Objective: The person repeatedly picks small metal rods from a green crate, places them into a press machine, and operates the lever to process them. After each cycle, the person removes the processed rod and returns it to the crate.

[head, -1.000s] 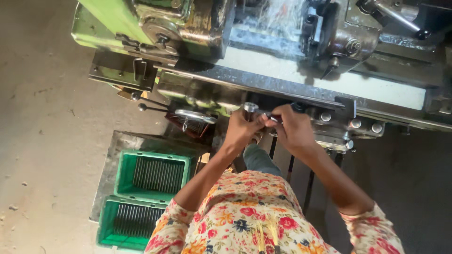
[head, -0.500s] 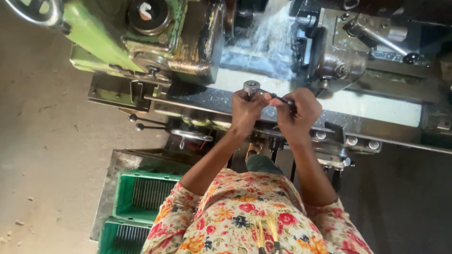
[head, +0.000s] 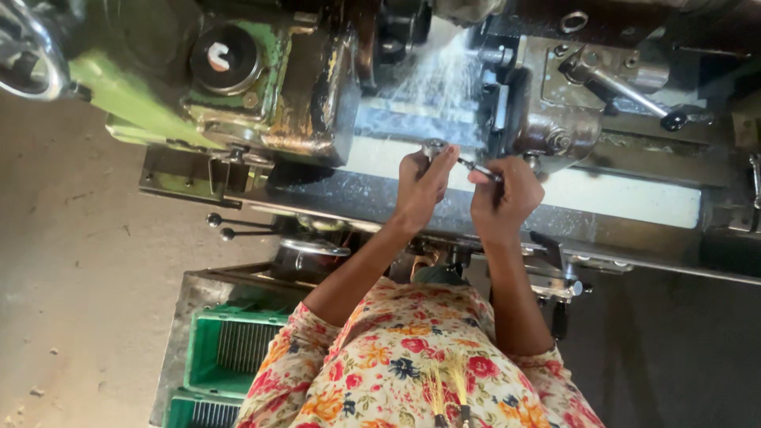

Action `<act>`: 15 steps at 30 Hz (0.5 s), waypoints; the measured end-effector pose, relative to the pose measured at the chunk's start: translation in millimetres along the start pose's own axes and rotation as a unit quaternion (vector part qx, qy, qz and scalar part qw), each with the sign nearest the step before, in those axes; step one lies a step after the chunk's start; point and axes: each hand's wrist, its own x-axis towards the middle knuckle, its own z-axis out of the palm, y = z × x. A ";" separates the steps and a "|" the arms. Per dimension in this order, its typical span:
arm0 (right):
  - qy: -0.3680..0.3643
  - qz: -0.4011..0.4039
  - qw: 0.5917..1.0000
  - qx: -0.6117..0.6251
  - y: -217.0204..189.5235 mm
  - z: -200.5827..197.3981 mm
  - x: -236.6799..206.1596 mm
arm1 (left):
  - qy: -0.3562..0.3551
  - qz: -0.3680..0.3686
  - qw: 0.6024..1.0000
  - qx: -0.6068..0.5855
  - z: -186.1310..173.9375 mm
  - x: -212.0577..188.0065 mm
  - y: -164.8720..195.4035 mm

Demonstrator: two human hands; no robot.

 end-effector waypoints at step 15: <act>-0.143 -0.020 0.888 -0.437 256.1 -156.3 90.3 | -0.044 -0.143 0.954 -0.261 -52.9 113.6 -31.5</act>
